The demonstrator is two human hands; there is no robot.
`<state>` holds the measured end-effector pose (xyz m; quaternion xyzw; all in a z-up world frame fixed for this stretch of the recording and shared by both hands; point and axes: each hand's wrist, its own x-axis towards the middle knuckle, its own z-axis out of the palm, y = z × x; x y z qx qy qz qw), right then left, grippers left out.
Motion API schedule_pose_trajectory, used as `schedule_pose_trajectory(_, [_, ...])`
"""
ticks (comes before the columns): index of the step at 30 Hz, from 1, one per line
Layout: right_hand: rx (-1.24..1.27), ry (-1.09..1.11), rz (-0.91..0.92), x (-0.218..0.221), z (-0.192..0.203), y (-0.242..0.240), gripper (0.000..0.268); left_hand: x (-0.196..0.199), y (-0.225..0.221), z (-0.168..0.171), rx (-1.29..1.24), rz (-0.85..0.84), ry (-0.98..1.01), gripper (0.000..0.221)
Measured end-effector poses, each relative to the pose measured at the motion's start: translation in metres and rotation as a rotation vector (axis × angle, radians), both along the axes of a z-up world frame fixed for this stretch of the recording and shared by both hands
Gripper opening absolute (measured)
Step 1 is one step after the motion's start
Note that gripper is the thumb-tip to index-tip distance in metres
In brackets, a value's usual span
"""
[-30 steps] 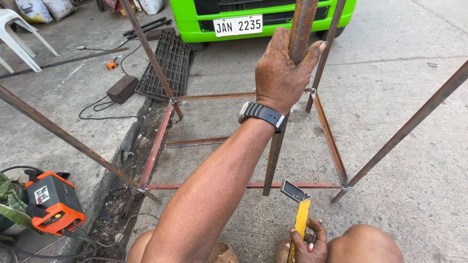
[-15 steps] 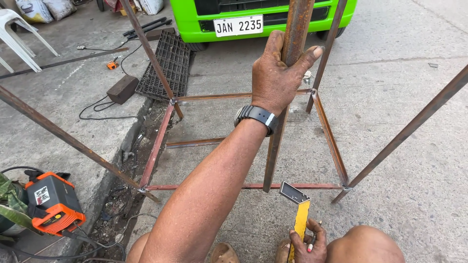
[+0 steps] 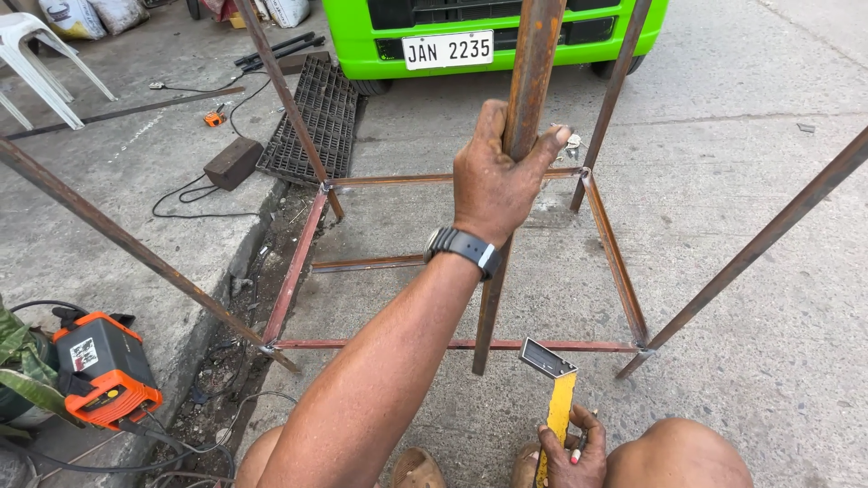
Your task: Using a combination square and a pencil to measure and mark lines on metal bars for a frame assembly.
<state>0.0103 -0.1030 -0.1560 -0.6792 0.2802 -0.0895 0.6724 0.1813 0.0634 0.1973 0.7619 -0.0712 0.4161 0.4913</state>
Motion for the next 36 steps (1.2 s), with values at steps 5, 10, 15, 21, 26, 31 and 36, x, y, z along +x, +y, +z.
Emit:
schedule_pose_trajectory(5, [-0.003,-0.039,0.015,0.001,-0.007,-0.004,0.058,-0.03,0.01,-0.022,-0.07,-0.122,0.129,0.042])
schedule_pose_trajectory(10, [-0.008,-0.078,0.046,0.001,-0.016,-0.009,0.059,-0.046,0.026,-0.064,-0.139,-0.282,0.257,0.032])
schedule_pose_trajectory(15, [0.004,-0.08,0.06,-0.002,-0.013,-0.011,0.062,-0.064,0.035,-0.095,-0.28,-0.403,0.492,0.055])
schedule_pose_trajectory(21, [0.004,-0.094,0.062,-0.002,-0.017,-0.01,0.06,-0.061,0.052,-0.153,-0.203,-0.439,0.391,0.022])
schedule_pose_trajectory(26, [-0.047,-0.05,0.072,-0.002,-0.015,-0.011,0.06,-0.05,0.057,-0.163,-0.28,-0.519,0.407,0.03])
schedule_pose_trajectory(31, [-0.051,0.008,0.047,0.002,0.0,-0.004,0.061,-0.047,0.045,-0.177,-0.488,-0.552,0.345,0.035])
schedule_pose_trajectory(36, [0.155,0.142,0.113,0.019,0.037,0.023,0.059,-0.055,0.031,-0.169,-0.499,-0.465,0.366,0.032])
